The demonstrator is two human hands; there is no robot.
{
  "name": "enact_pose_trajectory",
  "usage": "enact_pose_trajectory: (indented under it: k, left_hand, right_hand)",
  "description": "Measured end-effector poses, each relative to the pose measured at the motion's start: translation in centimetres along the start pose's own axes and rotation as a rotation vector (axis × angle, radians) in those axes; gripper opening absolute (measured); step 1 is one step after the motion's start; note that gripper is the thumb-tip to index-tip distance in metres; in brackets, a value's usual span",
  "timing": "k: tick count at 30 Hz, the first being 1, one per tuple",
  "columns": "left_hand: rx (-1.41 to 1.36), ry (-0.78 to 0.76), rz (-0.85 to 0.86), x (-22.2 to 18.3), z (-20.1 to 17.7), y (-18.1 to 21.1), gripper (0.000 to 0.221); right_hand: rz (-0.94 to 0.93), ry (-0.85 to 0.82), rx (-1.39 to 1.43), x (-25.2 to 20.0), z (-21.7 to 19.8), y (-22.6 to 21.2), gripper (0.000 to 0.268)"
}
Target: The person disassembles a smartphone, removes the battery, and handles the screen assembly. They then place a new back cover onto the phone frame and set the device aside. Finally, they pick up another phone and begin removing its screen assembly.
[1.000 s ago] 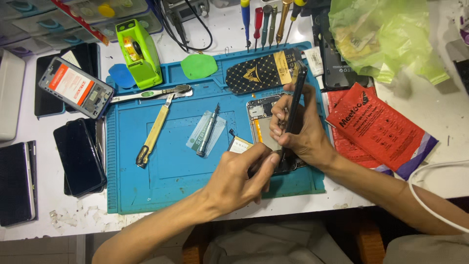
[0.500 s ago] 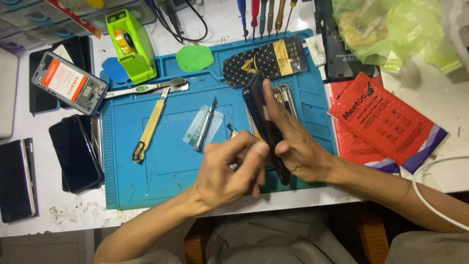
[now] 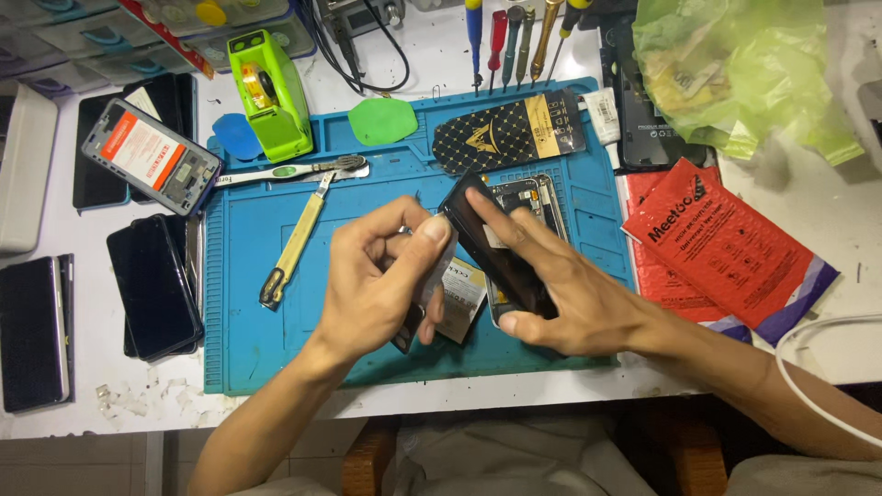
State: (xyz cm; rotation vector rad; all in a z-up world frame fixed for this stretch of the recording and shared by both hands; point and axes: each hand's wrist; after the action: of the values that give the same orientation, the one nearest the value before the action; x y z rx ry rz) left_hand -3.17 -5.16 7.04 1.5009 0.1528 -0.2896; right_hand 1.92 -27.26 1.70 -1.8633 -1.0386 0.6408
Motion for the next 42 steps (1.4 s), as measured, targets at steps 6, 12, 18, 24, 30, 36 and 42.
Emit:
enact_pose_trajectory:
  k: [6, 12, 18, 24, 30, 36, 42]
  left_hand:
    - [0.059, 0.086, -0.041, -0.1, 0.2, 0.4, 0.029]
    - [-0.044, 0.136, -0.077, 0.6, 0.6, -0.3, 0.03]
    - [-0.049, 0.191, -0.044, 0.7, 0.2, 0.2, 0.028]
    - [0.687, 0.4, 0.718, 0.2, -4.7, 1.4, 0.021]
    - [1.275, 0.378, 1.056, 1.0, -4.4, -0.5, 0.016]
    - [1.202, 0.285, 1.061, 1.0, -4.8, -0.6, 0.017]
    - [1.191, 0.246, 1.022, 0.9, -5.1, -0.3, 0.011]
  right_hand:
    - [-0.017, -0.01, 0.017, 0.4, -1.0, -0.4, 0.106]
    - [-0.286, -0.056, 0.324, 1.1, -1.9, -0.6, 0.09]
    - [-0.15, -0.109, 0.648, 0.6, -2.1, 1.1, 0.097]
    - [-0.291, -0.124, 0.954, 0.4, -1.5, 2.5, 0.09]
    - [-0.302, -0.148, 0.848, 0.5, -1.8, 2.5, 0.085]
    - [-0.295, -0.191, 0.903, 0.5, -1.8, 2.5, 0.087]
    - [-0.271, -0.186, 0.928, 0.4, -1.6, 3.1, 0.085]
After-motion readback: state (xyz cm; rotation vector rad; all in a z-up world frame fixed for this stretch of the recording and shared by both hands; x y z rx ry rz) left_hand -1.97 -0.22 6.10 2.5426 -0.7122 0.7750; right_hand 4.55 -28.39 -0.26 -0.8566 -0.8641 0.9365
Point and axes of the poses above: each hand's wrist, its own x-axis towards the middle knuckle, its own z-axis out of the palm, y = z × x, and after that the axes turned 13 degrees about -z, right-handed
